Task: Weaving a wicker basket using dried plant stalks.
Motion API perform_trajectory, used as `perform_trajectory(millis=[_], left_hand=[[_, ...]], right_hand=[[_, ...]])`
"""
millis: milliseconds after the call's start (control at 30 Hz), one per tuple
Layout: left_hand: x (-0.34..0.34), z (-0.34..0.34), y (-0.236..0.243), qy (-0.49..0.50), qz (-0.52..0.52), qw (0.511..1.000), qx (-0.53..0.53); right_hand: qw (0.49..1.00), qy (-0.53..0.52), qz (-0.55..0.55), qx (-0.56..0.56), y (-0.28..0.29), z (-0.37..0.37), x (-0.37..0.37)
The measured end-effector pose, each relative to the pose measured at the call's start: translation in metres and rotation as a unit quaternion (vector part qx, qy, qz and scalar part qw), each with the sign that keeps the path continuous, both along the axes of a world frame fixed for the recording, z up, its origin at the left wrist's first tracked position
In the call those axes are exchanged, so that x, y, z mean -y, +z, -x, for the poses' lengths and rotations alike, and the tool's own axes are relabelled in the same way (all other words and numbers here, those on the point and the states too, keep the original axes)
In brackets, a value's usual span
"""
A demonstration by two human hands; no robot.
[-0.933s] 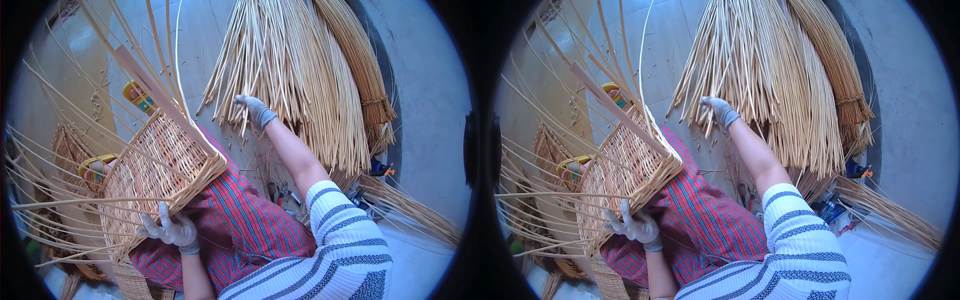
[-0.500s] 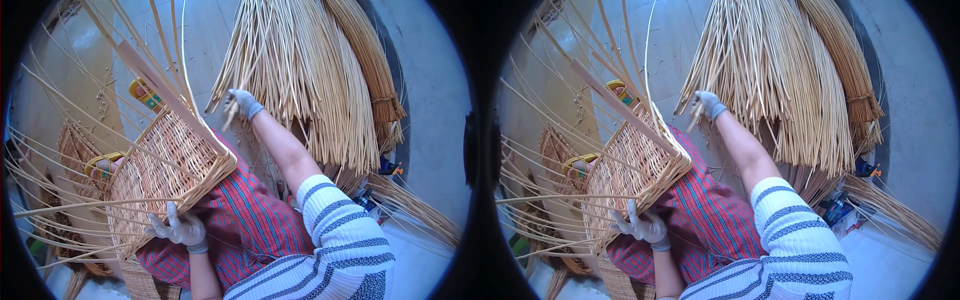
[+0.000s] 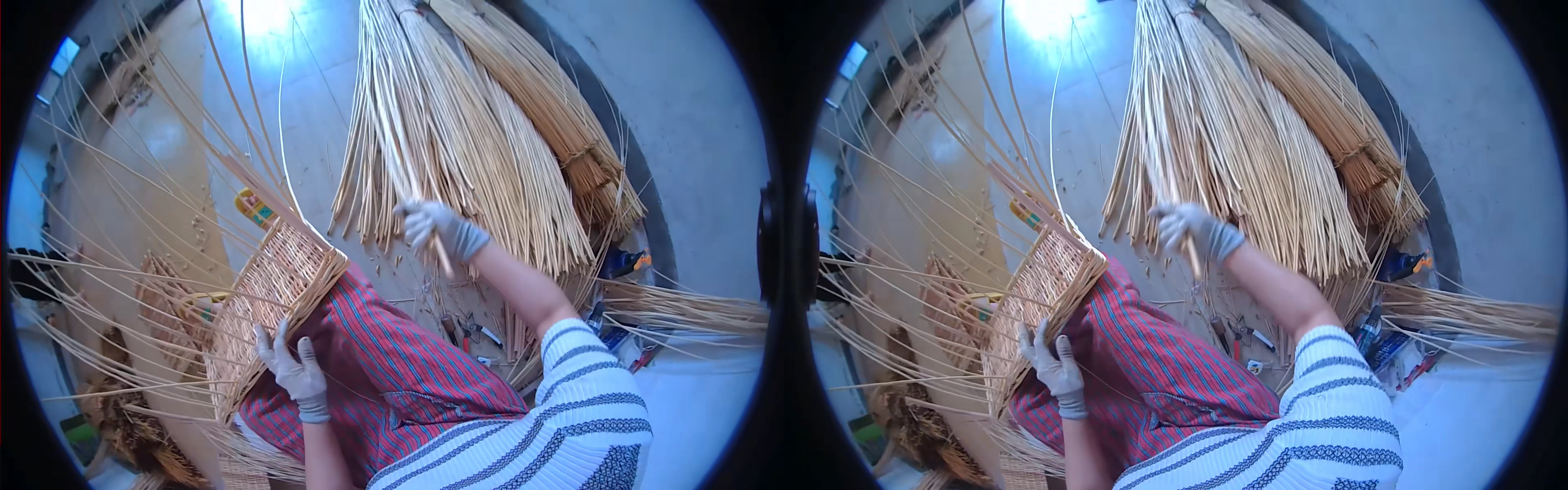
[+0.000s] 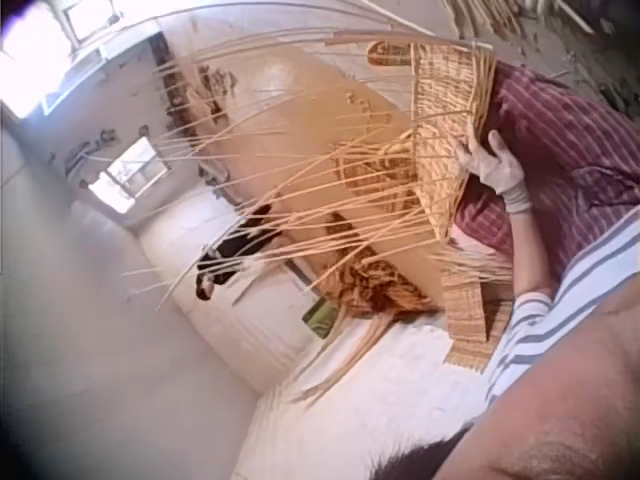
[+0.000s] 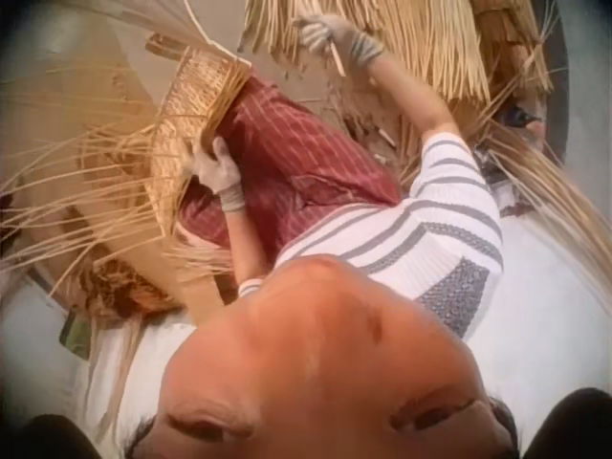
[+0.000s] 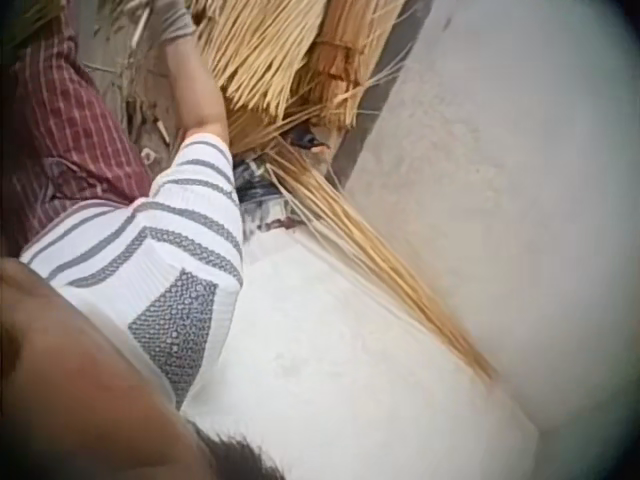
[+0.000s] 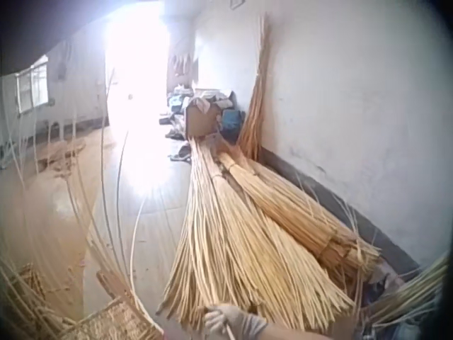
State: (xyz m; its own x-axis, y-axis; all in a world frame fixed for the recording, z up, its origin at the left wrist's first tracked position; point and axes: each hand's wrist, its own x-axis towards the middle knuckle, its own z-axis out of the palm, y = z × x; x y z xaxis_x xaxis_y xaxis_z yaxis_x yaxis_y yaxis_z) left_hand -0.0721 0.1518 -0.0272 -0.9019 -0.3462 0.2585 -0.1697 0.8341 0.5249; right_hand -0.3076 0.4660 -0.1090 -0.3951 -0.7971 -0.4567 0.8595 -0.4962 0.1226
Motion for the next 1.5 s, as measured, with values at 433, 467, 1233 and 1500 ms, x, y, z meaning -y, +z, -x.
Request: perform_trajectory(millis=[433,467,1233,1500], left_hand=[[-0.021,-0.014,0.155,-0.116,-0.623,0.740,0.224],[-0.014,-0.033,0.154,-0.221,-0.755,0.597,0.159],[-0.044,-0.033,0.159,-0.053,-0.453,0.890,0.027],[-0.046,-0.025,0.106,-0.078,-0.528,0.820,0.207]], right_hand=[[0.821,0.231,0.158,-0.498,0.126,-0.297,0.179],[0.797,0.251,0.168,-0.523,0.146,-0.305,0.178],[0.299,-0.068,-0.811,-0.498,-0.062,-0.051,-0.079],[0.368,0.109,-0.882,-0.275,-0.138,0.039,-0.079]])
